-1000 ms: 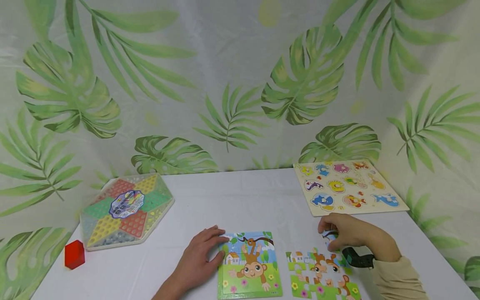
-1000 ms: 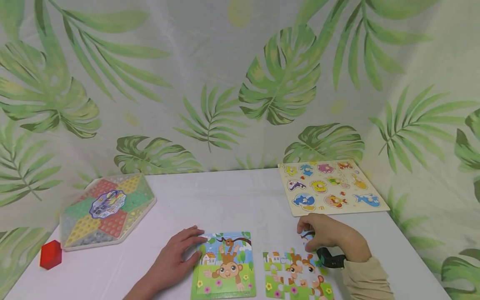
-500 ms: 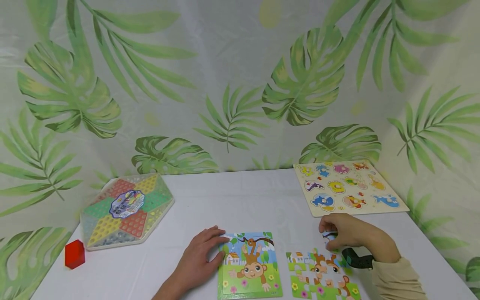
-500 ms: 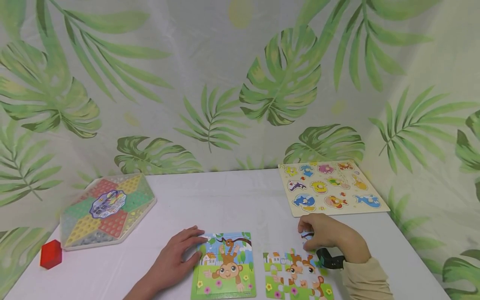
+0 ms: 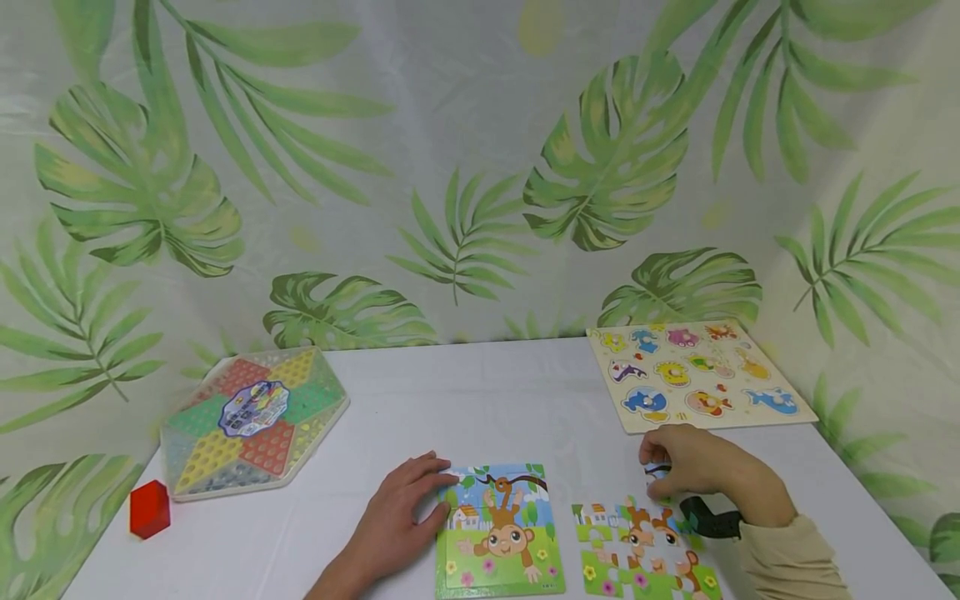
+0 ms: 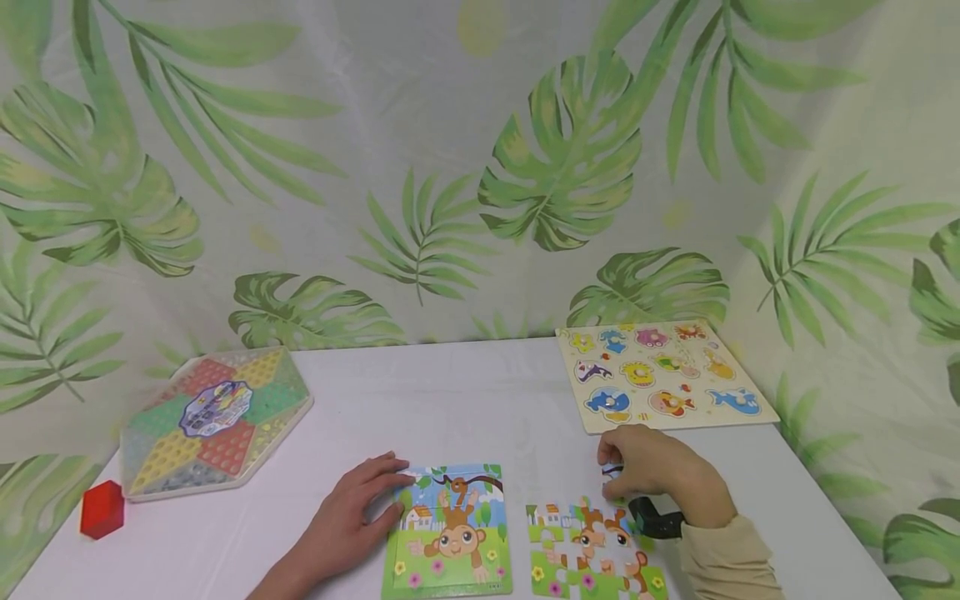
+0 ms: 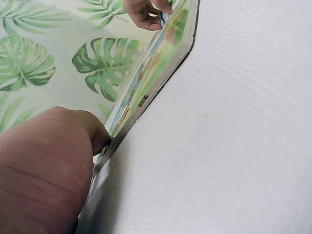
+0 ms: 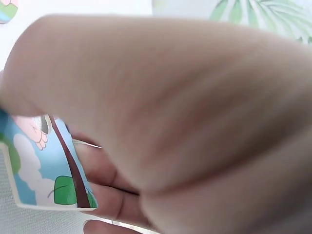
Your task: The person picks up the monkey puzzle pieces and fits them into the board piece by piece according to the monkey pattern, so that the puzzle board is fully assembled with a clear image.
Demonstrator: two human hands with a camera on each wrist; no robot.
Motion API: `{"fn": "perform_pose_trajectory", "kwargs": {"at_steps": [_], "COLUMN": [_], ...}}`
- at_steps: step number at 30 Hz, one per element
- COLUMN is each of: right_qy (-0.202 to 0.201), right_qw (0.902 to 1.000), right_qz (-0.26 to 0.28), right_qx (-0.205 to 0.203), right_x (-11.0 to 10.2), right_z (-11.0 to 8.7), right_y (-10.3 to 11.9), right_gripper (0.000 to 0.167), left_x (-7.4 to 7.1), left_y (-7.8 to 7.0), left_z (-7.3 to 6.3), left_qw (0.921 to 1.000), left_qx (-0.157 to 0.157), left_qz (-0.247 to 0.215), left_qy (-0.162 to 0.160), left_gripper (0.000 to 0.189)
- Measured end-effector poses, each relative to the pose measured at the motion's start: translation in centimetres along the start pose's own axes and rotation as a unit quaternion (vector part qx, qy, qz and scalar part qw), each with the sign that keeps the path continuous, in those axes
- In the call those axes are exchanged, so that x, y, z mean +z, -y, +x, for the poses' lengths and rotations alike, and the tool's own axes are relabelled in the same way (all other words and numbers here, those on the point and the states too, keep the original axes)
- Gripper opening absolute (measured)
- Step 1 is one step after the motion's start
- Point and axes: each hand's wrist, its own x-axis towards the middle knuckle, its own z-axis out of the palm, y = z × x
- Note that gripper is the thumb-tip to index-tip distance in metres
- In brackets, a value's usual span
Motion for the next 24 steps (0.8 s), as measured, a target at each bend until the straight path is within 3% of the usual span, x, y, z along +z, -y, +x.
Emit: {"fn": "perform_pose_trajectory", "kwargs": {"at_steps": [15,24], "right_qy": [-0.027,-0.111], "right_qw": [0.9990,0.9851], "right_qz": [-0.026,-0.087], "right_qx": [-0.025,-0.098], "right_x": [-0.3,-0.3], "right_z": [0.2,0.4], "right_y": [0.3,1.6], "right_gripper": [0.031,0.032], "left_x": [0.0,-0.1], "left_y": [0.0,0.0], "left_z": [0.0,0.1], "left_qw": [1.0000,0.9997], "left_qx": [-0.003,-0.016], "left_qz": [0.001,-0.005], "left_qy": [0.008,0.019], "left_gripper": [0.030,0.030]}}
